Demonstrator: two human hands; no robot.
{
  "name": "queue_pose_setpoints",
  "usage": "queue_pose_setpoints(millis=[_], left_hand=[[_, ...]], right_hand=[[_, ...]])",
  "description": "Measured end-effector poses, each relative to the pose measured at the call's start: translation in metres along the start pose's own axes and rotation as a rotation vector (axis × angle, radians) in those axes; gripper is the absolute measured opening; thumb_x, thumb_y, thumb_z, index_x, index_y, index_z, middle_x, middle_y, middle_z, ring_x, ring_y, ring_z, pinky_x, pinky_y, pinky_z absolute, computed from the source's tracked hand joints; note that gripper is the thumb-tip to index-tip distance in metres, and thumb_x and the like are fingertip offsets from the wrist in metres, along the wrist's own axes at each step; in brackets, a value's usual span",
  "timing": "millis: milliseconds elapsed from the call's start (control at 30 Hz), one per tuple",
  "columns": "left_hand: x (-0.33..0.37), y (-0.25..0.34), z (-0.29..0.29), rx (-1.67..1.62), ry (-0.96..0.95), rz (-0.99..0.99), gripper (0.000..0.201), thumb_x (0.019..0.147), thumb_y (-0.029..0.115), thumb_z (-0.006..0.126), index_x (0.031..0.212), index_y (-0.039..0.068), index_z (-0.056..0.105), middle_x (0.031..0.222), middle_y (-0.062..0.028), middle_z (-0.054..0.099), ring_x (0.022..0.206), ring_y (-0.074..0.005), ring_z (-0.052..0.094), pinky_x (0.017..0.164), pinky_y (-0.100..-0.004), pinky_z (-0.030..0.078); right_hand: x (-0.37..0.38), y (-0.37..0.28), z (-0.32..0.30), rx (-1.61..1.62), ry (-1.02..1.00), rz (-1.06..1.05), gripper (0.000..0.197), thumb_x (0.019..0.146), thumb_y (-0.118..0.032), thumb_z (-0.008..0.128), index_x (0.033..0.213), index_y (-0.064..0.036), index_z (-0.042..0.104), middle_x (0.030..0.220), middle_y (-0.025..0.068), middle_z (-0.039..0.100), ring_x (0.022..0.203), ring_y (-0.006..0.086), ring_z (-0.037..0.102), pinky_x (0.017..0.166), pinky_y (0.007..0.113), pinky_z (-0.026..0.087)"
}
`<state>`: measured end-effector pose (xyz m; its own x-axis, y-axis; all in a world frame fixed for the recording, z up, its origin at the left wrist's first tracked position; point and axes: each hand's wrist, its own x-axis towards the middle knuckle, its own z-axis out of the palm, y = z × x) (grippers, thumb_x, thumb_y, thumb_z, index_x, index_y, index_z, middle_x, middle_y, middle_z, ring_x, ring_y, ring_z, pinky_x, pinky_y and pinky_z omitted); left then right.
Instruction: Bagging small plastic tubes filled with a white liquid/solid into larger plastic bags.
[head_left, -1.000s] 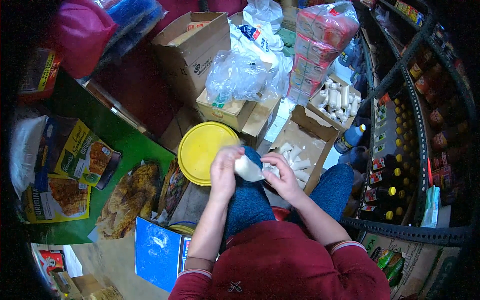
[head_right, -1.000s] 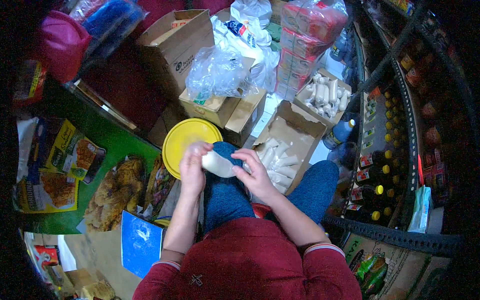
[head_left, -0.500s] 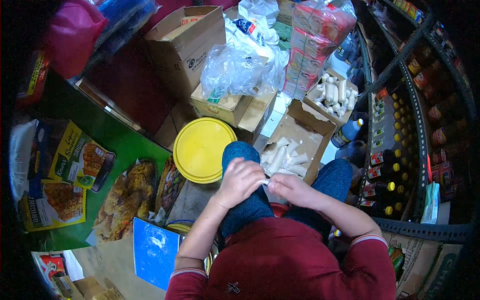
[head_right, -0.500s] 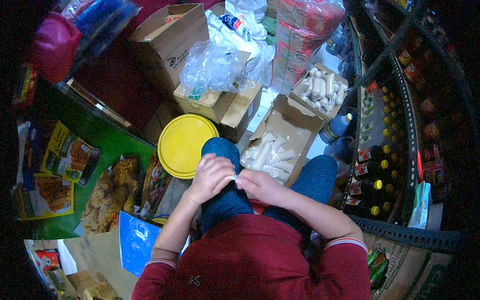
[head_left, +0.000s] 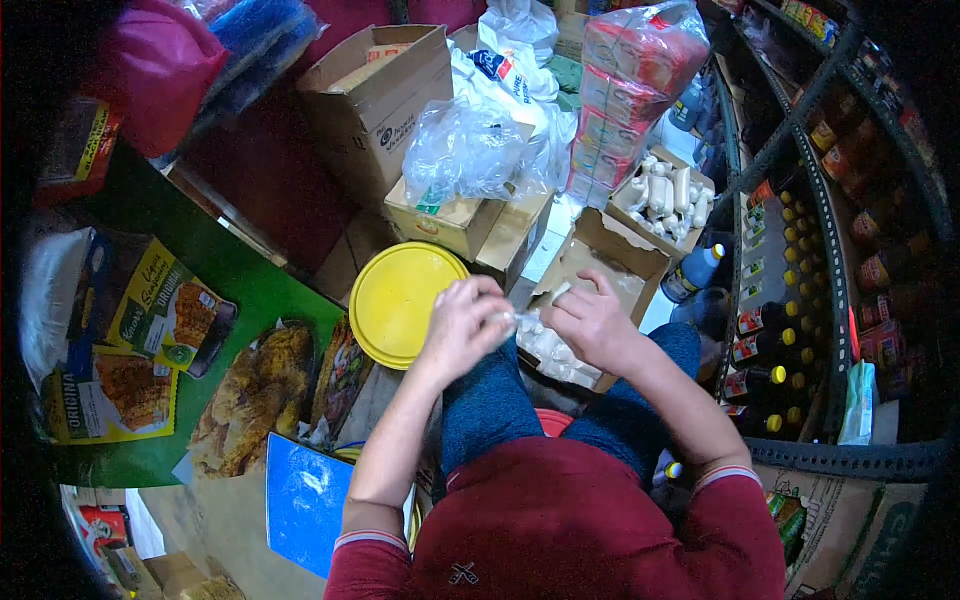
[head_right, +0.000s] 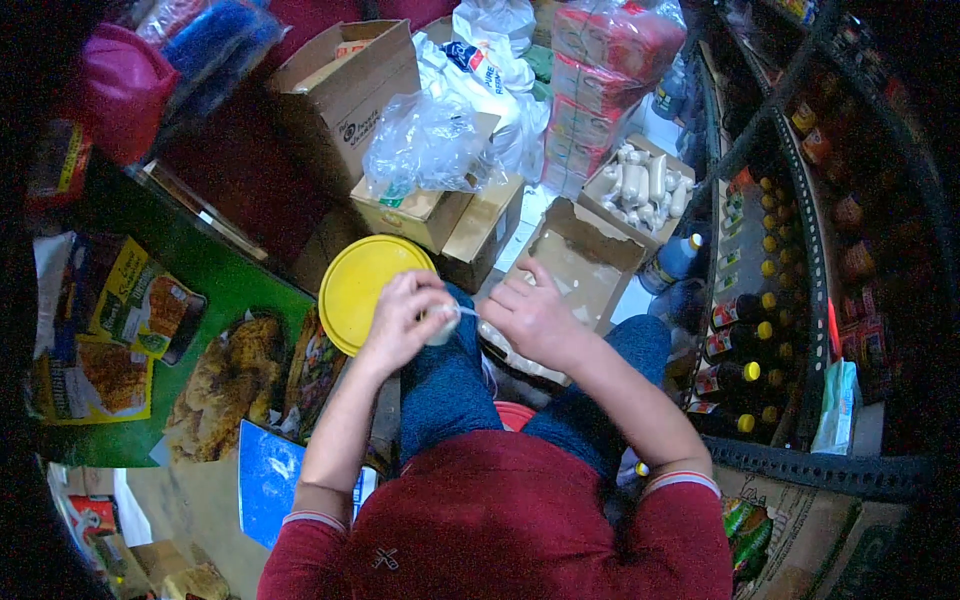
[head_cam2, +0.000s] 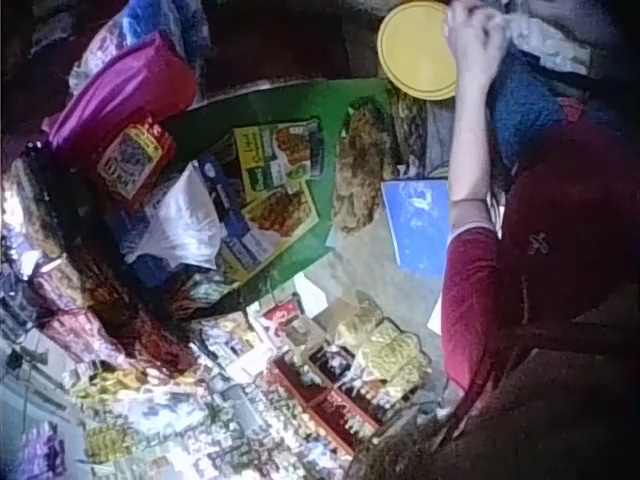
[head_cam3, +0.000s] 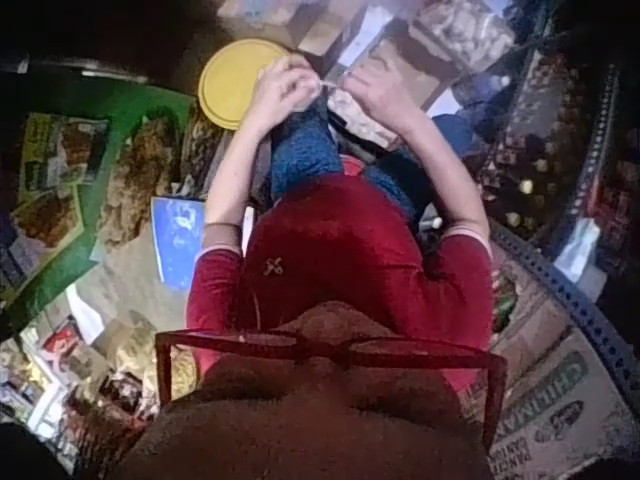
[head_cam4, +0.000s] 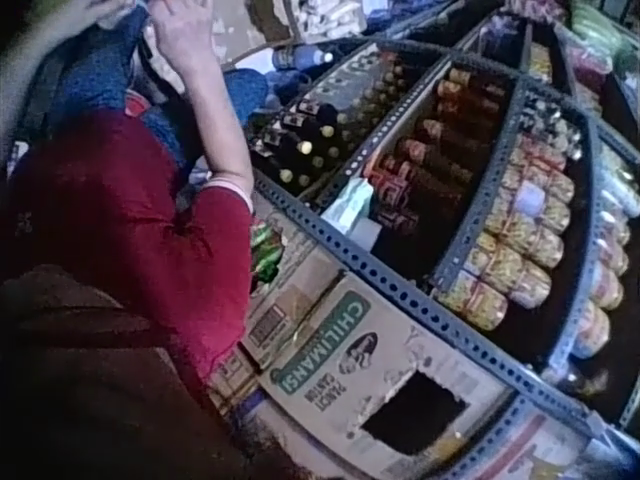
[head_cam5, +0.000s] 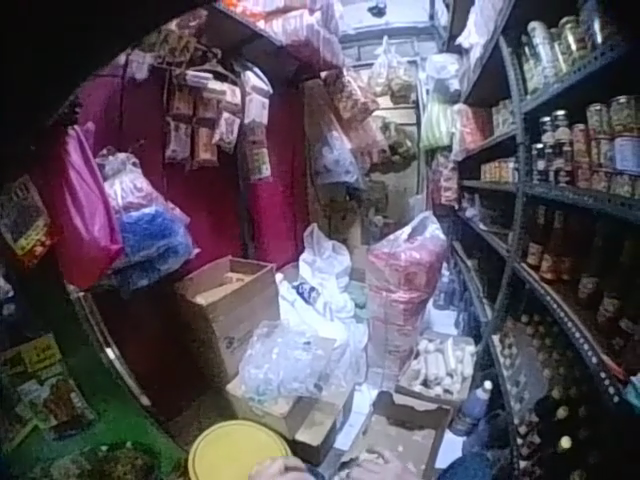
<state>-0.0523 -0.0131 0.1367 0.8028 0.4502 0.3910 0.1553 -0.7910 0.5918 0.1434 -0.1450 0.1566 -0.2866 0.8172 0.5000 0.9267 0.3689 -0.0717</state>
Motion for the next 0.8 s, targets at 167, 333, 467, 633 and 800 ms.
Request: queue_pose_setpoints(millis=[167, 333, 467, 633, 800], left_hand=[[0.065, 0.031, -0.024, -0.319, 0.355, -0.007, 0.015, 0.075, 0.009, 0.071, 0.09, 0.006, 0.071, 0.1, -0.0102, 0.061, 0.096, -0.0234, 0.06, 0.084, -0.0328, 0.047], [0.088, 0.124, -0.073, -0.723, 0.127, 0.274, 0.015, 0.073, 0.008, 0.071, 0.087, 0.009, 0.072, 0.111, -0.0097, 0.059, 0.109, -0.0242, 0.055, 0.097, -0.0366, 0.041], [0.065, 0.091, -0.087, -0.718, -0.178, 0.422, 0.016, 0.069, 0.017, 0.074, 0.085, 0.016, 0.075, 0.127, -0.0093, 0.052, 0.131, -0.0332, 0.036, 0.111, -0.045, 0.021], [0.015, 0.031, -0.031, -0.849, -0.049, -0.131, 0.008, 0.074, 0.009, 0.071, 0.083, 0.009, 0.072, 0.13, -0.0086, 0.05, 0.127, -0.0261, 0.041, 0.107, -0.0402, 0.029], [-0.02, -0.018, 0.021, -1.097, 0.351, -0.54, 0.009, 0.079, 0.006, 0.068, 0.087, 0.008, 0.072, 0.128, -0.0086, 0.051, 0.119, -0.0214, 0.047, 0.1, -0.0365, 0.037]], right_hand=[[0.027, -0.031, -0.003, 0.707, 0.316, 0.465, 0.007, 0.089, -0.015, 0.059, 0.089, -0.008, 0.057, 0.076, 0.0039, 0.056, 0.074, 0.0184, 0.057, 0.082, 0.036, 0.044], [0.06, -0.057, -0.031, 2.177, 0.536, 0.136, 0.022, 0.091, -0.024, 0.062, 0.105, -0.009, 0.055, 0.08, 0.003, 0.058, 0.076, 0.0158, 0.057, 0.074, 0.029, 0.046], [0.073, -0.007, -0.07, 0.776, 0.294, -0.177, 0.014, 0.077, -0.022, 0.07, 0.087, -0.0123, 0.068, 0.081, 0.0015, 0.056, 0.08, 0.0179, 0.057, 0.082, 0.039, 0.041], [0.046, -0.002, -0.03, 0.166, 0.178, -0.126, 0.009, 0.074, -0.014, 0.067, 0.083, -0.0138, 0.065, 0.073, -0.0015, 0.051, 0.074, 0.0173, 0.056, 0.085, 0.041, 0.04], [0.041, -0.012, 0.061, 0.199, 0.168, 0.089, 0.005, 0.076, -0.014, 0.065, 0.081, -0.0132, 0.063, 0.07, 0.0023, 0.052, 0.076, 0.0203, 0.057, 0.082, 0.04, 0.04]])
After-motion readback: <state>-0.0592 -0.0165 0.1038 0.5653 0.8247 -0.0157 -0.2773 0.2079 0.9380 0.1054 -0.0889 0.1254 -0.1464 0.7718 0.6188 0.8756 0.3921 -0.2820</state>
